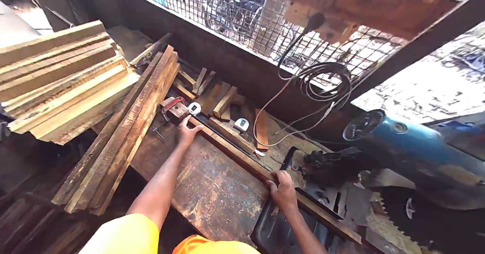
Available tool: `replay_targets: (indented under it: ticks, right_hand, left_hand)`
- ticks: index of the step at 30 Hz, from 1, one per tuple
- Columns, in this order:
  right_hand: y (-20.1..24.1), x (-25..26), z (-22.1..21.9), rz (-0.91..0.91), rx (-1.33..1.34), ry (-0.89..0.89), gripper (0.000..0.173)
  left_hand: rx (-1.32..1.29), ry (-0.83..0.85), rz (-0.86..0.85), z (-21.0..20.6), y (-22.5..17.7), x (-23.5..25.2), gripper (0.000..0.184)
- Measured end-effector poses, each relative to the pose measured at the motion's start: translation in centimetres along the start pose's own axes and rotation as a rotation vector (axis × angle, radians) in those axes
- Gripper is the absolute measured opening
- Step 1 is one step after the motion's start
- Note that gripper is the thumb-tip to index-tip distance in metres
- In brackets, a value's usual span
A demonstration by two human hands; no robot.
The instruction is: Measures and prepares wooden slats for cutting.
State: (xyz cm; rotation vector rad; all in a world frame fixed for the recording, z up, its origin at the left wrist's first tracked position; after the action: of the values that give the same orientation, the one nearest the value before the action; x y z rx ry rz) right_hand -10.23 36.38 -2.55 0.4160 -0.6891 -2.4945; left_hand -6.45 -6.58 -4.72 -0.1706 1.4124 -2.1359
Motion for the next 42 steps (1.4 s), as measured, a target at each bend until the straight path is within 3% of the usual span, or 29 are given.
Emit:
replay_targets:
  ticks: [5,11,20,24,26,28,30,31,33,36,39,42]
  right_hand:
    - [-0.1,0.4,-0.6,0.013,0.010,-0.060,0.026]
    - [1.6,1.0,-1.5,0.034,-0.107,-0.195,0.020]
    - [2.0,2.1,-1.4,0.015,-0.132,-0.158,0.019]
    - [2.4,1.2,-1.6,-0.077,-0.218,-0.186,0.010]
    - [2.8,0.5,-0.9,-0.164,-0.249,-0.141,0.014]
    - [3.1,-0.5,-0.2,-0.242,-0.211,-0.099,0.032]
    - [4.0,-3.0,1.5,-0.228,-0.099,-0.158,0.051]
    - [4.4,-5.0,2.1,-0.194,-0.033,-0.200,0.050]
    - [4.5,-10.1,2.5,-0.098,0.128,-0.290,0.036]
    - [2.5,-19.2,1.0,-0.097,0.393,-0.286,0.017]
    - [0.5,-27.2,0.0,-0.211,0.580,-0.247,0.019]
    - [-0.5,-32.5,1.3,-0.222,0.677,-0.278,0.019]
  left_hand:
    - [-0.114,-0.192,0.091,-1.9,0.5,-0.8,0.081]
    - [-0.154,-0.289,0.117,-3.4,0.1,-1.0,0.062]
    - [-0.067,-0.299,0.104,-3.8,0.4,-0.9,0.057]
    - [-0.021,-0.168,-0.117,-4.1,-2.5,-3.1,0.055]
    - [-0.041,-0.042,-0.166,-5.5,-4.3,-4.9,0.066]
    - [-0.035,-0.004,-0.125,-6.9,-4.1,-6.5,0.080]
    - [0.015,0.002,-0.141,-8.9,-5.4,-9.6,0.081]
    - [0.060,0.024,-0.197,-10.1,-6.2,-11.8,0.078]
    - [0.102,0.183,-0.399,-13.6,-7.3,-16.6,0.068]
    - [0.140,0.633,-0.586,-20.9,-8.7,-23.4,0.045]
    - [0.131,1.062,-0.720,-28.9,-11.0,-29.6,0.036]
    - [0.181,1.333,-0.813,-35.7,-15.2,-35.1,0.036]
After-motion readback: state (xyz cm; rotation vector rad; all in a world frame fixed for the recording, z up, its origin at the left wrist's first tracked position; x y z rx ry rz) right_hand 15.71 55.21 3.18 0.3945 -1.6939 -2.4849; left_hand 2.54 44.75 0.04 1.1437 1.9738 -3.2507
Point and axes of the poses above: each hand's wrist, its own x-axis towards the middle knuckle, its own z-axis out of the back of the hand, y = z × x, the point moved 4 cm from there along x, towards the middle knuckle, and after that the axes turned 15 degrees about y, right-handed, at the moved point
